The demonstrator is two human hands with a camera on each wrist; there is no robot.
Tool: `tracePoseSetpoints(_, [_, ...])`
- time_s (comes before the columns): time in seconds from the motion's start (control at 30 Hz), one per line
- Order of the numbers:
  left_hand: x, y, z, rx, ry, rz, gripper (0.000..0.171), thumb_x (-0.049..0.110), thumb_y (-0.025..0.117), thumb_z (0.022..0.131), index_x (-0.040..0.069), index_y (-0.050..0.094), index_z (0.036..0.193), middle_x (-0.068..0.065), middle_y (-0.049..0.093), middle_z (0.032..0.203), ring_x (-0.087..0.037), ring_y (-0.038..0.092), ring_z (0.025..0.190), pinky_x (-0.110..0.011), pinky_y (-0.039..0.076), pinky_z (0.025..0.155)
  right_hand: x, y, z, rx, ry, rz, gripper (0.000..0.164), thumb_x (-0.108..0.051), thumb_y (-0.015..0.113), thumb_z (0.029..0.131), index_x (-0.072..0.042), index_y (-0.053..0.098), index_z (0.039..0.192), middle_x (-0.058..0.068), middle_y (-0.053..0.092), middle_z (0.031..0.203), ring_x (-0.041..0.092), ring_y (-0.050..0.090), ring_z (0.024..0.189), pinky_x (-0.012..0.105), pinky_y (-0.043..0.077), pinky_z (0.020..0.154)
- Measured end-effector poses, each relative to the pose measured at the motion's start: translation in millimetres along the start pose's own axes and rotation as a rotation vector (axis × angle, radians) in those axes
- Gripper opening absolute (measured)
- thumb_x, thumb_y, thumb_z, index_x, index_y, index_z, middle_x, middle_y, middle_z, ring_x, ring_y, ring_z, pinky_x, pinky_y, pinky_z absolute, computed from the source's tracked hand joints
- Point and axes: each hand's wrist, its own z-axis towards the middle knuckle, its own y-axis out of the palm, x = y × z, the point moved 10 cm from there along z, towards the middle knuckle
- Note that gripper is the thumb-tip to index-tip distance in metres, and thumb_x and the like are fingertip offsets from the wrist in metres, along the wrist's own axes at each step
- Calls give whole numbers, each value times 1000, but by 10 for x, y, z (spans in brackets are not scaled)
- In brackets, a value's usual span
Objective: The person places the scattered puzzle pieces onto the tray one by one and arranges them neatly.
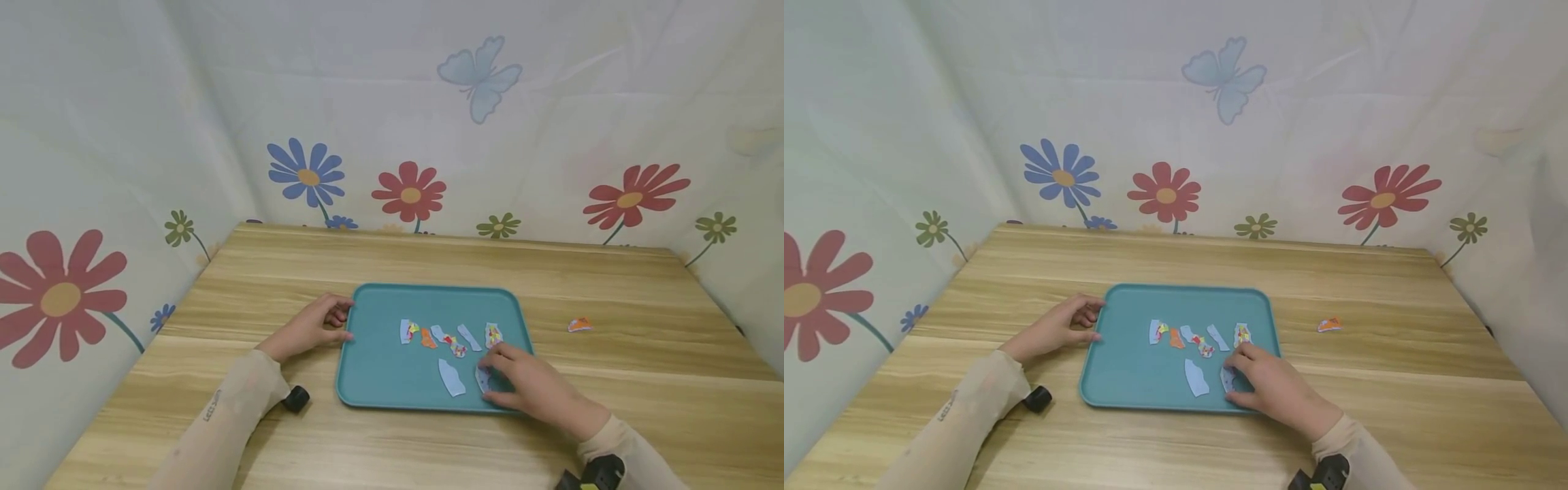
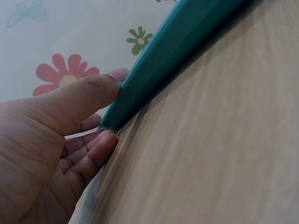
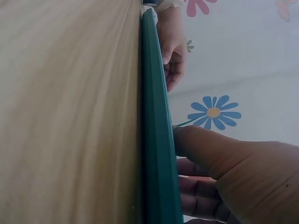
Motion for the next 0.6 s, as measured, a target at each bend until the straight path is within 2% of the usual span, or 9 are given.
tracePoseSetpoints(0.27, [17, -21, 1, 8, -8, 7, 67, 23, 78, 81, 2, 47, 136, -12, 54, 120, -18, 56, 101, -29, 53, 89, 82, -109, 16, 14, 39, 26, 33, -29, 80, 76, -14, 67, 103, -3, 60, 104, 12, 62, 90, 30, 56, 75])
tracePoseSetpoints(0.47, [9, -21, 5, 14, -2, 22, 67, 23, 79, 81, 1, 47, 136, -13, 55, 118, -17, 56, 99, -26, 53, 87, 216, -290, 3, 61, 83, 62, 34, -21, 80, 78, -11, 66, 106, 1, 60, 104, 11, 59, 76, 19, 48, 59])
tracePoseSetpoints(0.6, [12, -20, 6, 20, 8, 32, 67, 22, 79, 80, 0, 48, 135, -15, 55, 118, -17, 57, 97, -24, 53, 85, 319, -389, -2, 75, 123, 86, 35, -18, 79, 78, -6, 66, 109, 4, 61, 104, 13, 56, 76, 19, 46, 59])
